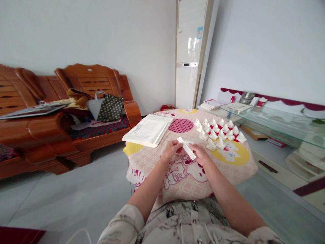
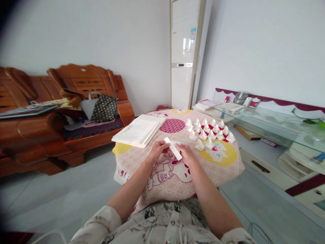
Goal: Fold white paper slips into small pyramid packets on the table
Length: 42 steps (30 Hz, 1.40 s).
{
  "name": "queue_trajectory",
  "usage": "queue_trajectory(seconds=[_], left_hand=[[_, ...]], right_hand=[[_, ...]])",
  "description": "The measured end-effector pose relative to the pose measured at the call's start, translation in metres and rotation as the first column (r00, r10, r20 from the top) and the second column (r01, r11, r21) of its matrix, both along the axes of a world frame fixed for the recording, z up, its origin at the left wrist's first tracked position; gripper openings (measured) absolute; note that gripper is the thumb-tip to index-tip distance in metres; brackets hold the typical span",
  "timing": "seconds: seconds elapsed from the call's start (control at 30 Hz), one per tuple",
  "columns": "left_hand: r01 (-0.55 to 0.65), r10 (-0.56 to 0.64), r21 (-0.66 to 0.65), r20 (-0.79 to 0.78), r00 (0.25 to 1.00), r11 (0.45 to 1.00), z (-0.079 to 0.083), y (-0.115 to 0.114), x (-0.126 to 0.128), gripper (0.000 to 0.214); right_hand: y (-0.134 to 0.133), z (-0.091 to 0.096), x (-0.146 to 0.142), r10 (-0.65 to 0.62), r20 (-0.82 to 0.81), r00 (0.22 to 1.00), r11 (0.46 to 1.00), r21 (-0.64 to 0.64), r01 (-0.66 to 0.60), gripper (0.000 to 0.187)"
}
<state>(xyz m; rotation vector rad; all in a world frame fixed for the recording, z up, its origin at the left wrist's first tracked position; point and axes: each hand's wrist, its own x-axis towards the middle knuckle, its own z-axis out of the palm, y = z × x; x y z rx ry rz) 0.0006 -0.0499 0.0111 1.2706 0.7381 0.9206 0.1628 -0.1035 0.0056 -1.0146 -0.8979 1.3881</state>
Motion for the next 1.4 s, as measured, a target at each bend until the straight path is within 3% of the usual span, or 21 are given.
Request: queue_trajectory(seconds=[0.1,0.33,0.67,1.4], left_hand=[[0.061,-0.061,0.006,0.012,0.998,0.998,0.002,-0.003,0.001,0.046],[0.129,-0.133,0.046,0.085,0.987,0.991,0.006,-0.007,0.005,0.05],[0.134,-0.142,0.082,0.105,0.984,0.988,0.006,-0.008,0.009,0.05],[0.114,-0.124,0.107,0.09,0.988,0.988,0.008,-0.013,0.011,0.048]], right_hand=[[0.003,-0.001,-0.001,-0.048,-0.048,0.998,0.998,-0.03,0.046,0.023],[0.004,-0.004,0.006,0.055,-0.041,0.998,0.998,-0.033,-0.056,0.023],[0.002,-0.002,0.007,0.126,-0.015,0.992,0.99,-0.061,-0.127,0.028],[0.003,-0.004,0.008,0.177,0.007,0.984,0.982,-0.069,-0.176,0.019]])
